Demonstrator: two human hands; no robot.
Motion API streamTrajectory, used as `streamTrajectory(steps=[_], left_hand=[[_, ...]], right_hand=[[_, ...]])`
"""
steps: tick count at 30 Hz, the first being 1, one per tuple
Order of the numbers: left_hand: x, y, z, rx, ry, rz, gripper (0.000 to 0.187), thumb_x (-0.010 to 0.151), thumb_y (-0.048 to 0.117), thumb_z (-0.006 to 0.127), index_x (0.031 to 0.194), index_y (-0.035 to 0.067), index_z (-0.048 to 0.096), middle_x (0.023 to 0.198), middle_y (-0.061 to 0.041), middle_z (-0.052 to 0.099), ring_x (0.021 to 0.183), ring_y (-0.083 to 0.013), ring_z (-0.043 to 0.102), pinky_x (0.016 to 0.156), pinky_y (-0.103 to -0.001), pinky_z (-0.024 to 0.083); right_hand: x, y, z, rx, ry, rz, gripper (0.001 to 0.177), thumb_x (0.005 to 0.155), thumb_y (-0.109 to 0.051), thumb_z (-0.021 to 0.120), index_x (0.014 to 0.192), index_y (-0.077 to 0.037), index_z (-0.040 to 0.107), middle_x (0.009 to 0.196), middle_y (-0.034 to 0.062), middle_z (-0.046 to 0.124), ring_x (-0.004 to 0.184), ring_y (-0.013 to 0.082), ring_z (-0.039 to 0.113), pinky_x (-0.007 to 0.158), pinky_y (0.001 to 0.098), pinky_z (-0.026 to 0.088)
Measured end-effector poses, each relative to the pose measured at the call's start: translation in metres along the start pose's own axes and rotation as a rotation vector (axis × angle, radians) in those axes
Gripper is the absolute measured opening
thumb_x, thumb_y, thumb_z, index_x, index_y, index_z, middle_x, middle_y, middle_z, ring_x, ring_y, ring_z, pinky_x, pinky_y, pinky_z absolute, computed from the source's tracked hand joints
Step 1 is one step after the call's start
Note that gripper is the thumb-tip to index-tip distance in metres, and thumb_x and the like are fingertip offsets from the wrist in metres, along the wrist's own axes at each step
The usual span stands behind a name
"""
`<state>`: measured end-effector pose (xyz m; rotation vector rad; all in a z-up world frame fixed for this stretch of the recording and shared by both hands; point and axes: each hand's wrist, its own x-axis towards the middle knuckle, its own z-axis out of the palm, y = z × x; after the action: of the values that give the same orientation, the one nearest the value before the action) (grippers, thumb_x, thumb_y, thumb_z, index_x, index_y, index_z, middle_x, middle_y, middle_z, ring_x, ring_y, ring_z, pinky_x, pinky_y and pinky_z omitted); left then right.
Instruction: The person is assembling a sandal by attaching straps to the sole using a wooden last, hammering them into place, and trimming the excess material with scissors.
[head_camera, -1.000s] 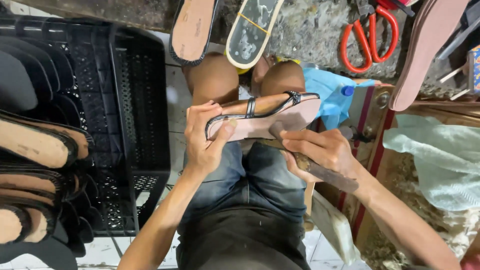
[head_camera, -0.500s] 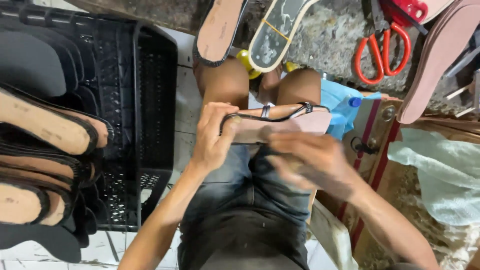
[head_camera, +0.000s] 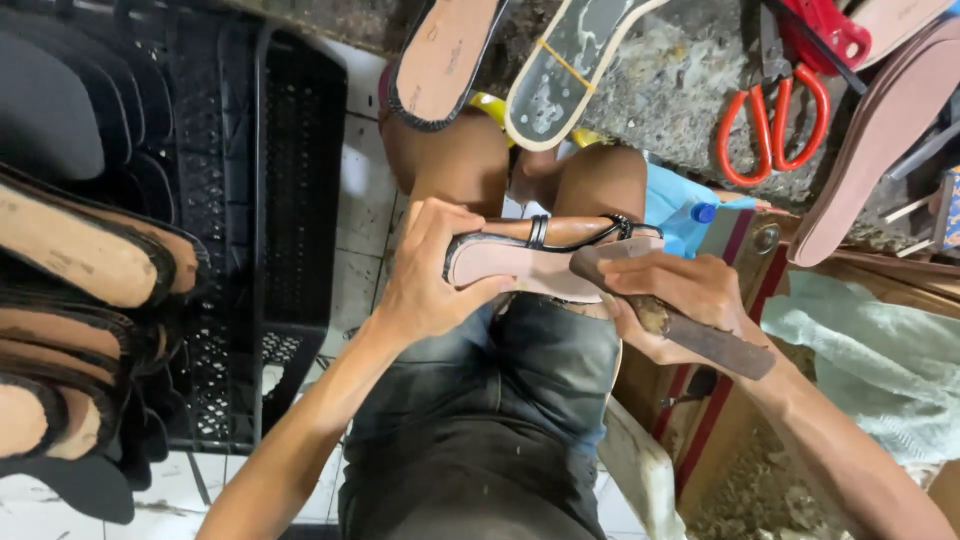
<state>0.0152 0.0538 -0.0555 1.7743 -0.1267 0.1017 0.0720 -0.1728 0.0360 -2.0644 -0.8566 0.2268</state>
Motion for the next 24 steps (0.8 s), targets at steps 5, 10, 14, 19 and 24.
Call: streamTrajectory(steps=[5,10,14,19,24], left_hand=[[0.001,-0.007,0.000,0.005,0.001,0.018,0.050,0.063,0.038,0.076,0.095,0.006,0.055,0.090,-0.007,0.050,0.090,-0.0280,0.051,0.082,-0.036,0.040],[0.002,-0.007,-0.003,-0.001,-0.029,-0.005,0.046,0.066,0.035,0.074,0.096,0.007,0.053,0.091,-0.007,0.048,0.092,-0.0279,0.049,0.082,-0.037,0.040],[0.003,-0.013,0.002,-0.036,-0.015,-0.006,0.047,0.065,0.032,0.074,0.097,0.005,0.051,0.091,-0.009,0.048,0.092,-0.0296,0.049,0.081,-0.037,0.040],[-0.003,-0.005,0.001,-0.024,-0.017,-0.016,0.048,0.066,0.034,0.073,0.097,0.005,0.051,0.089,-0.009,0.046,0.089,-0.0297,0.048,0.080,-0.038,0.040],[-0.003,-0.005,0.003,-0.046,-0.022,-0.041,0.048,0.068,0.035,0.072,0.097,0.005,0.051,0.089,-0.009,0.046,0.088,-0.0291,0.047,0.081,-0.038,0.039]], right_hand=[[0.023,-0.006,0.011,0.036,-0.033,-0.030,0.005,0.069,-0.010,0.062,0.068,-0.006,0.060,0.077,0.0062,0.066,0.042,0.0243,0.055,0.035,0.0219,0.041],[0.047,-0.012,0.024,0.056,-0.030,-0.115,0.003,0.070,-0.007,0.059,0.068,-0.006,0.062,0.072,0.0076,0.063,0.039,0.0200,0.053,0.037,0.0204,0.044],[0.053,-0.013,0.028,-0.098,-0.099,-0.244,0.004,0.071,-0.011,0.058,0.070,-0.007,0.060,0.079,0.0093,0.064,0.043,0.0205,0.055,0.040,0.0246,0.045],[0.056,-0.023,0.024,-0.019,-0.095,-0.192,0.006,0.073,-0.013,0.060,0.072,-0.007,0.060,0.079,0.0073,0.064,0.045,0.0204,0.056,0.041,0.0244,0.045],[0.045,-0.014,0.017,0.035,-0.086,-0.060,0.006,0.072,-0.013,0.061,0.072,-0.008,0.061,0.077,0.0053,0.063,0.042,0.0214,0.054,0.037,0.0218,0.043]])
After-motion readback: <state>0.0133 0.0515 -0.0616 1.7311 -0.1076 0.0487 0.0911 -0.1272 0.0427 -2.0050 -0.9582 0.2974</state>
